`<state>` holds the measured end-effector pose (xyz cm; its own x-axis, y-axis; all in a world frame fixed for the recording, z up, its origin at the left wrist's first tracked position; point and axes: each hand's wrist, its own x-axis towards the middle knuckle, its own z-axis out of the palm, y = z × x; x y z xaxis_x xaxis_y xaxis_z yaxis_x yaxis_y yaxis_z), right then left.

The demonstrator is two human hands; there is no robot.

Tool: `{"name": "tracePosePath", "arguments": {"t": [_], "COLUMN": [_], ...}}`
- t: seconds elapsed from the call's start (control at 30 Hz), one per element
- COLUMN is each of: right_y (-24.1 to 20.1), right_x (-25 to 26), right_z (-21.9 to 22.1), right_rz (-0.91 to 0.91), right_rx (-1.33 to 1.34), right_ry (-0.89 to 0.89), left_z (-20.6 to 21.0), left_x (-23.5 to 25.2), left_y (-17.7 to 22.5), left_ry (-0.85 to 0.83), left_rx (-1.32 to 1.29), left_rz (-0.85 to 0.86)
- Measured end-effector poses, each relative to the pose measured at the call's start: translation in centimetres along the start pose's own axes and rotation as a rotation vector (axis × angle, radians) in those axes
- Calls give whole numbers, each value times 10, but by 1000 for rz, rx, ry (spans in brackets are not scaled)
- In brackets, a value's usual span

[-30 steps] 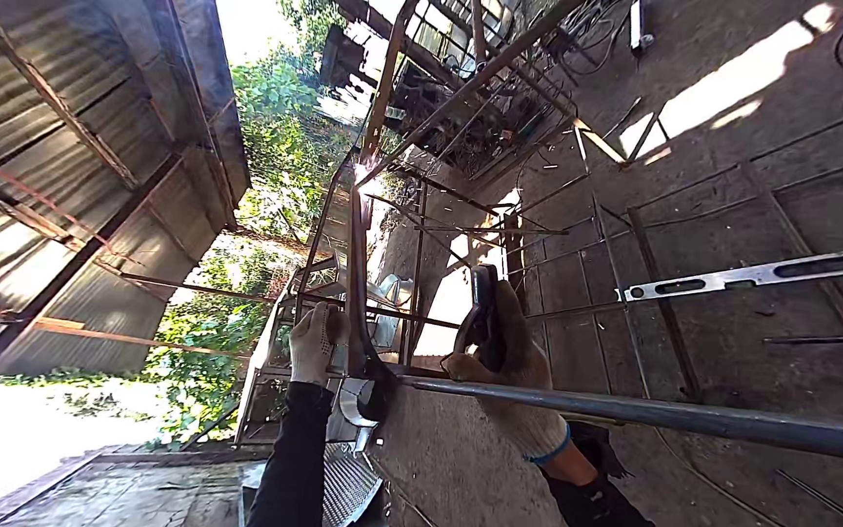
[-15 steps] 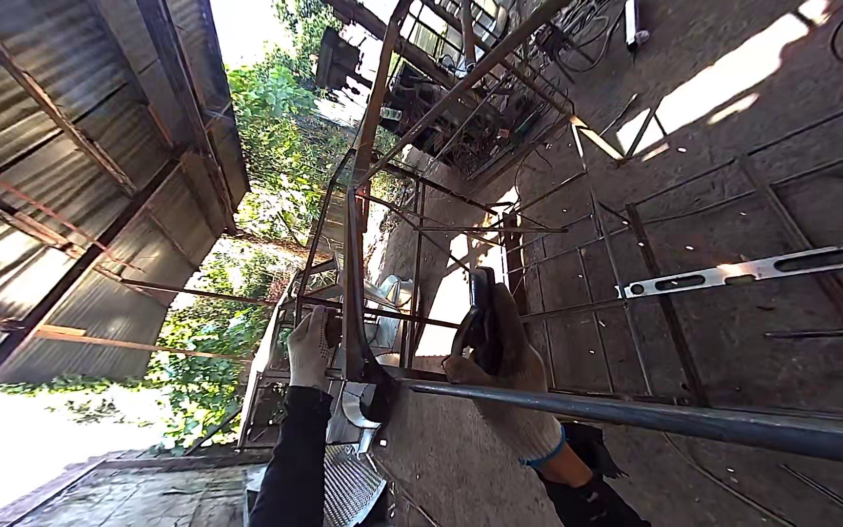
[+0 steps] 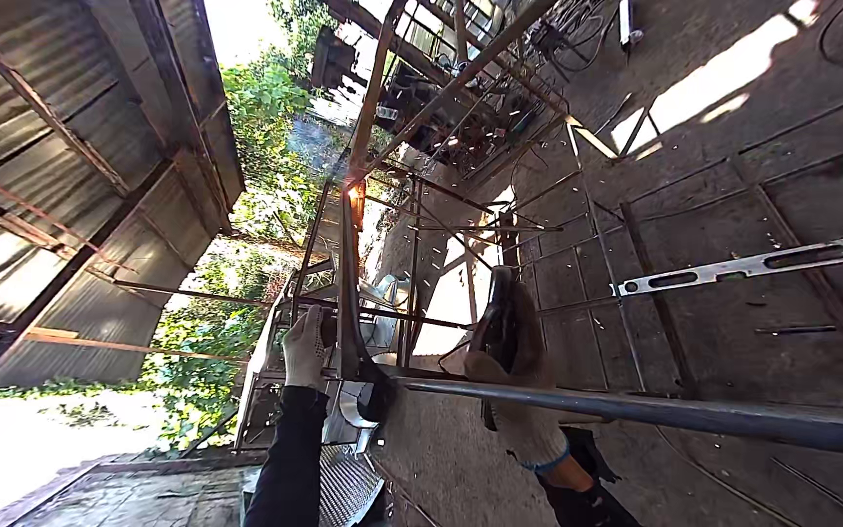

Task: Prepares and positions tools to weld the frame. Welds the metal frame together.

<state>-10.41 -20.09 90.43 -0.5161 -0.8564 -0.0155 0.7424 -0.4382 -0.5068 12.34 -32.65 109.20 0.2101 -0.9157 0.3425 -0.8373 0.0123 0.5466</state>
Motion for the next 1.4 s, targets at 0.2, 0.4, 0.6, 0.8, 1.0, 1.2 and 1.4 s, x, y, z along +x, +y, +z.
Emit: {"name": "tracePosePath", "arguments": {"t": [0.2,0.4,0.6,0.8,1.0,1.2,1.4], "right_y": [2,2,9,3,-5,0,2], "right_x": [-3,1,6,10,14,23,24], "right_z": [-5,1,-4,-7,-10,-17,-19], "right_rz": [202,212,248,200,204,320,292], "right_rx": [76,25,160,46,2,131,169], "right_ry": [26,-26,-86,-78,-108,-126,-110], "left_z": [-1,-2,1,2,1,0,0], "left_x": [5,5,3,2,2,3,2], "left_y": [-7,-6,-2,-1,-3,-5,-4], "left_ry": [-1,-16,-7,-5,-3,-15,-8], "left_rx": [-21,-29,-45,-64,-51,-48,-32], "left_rz": [19,16,3,-4,8,12,14]}}
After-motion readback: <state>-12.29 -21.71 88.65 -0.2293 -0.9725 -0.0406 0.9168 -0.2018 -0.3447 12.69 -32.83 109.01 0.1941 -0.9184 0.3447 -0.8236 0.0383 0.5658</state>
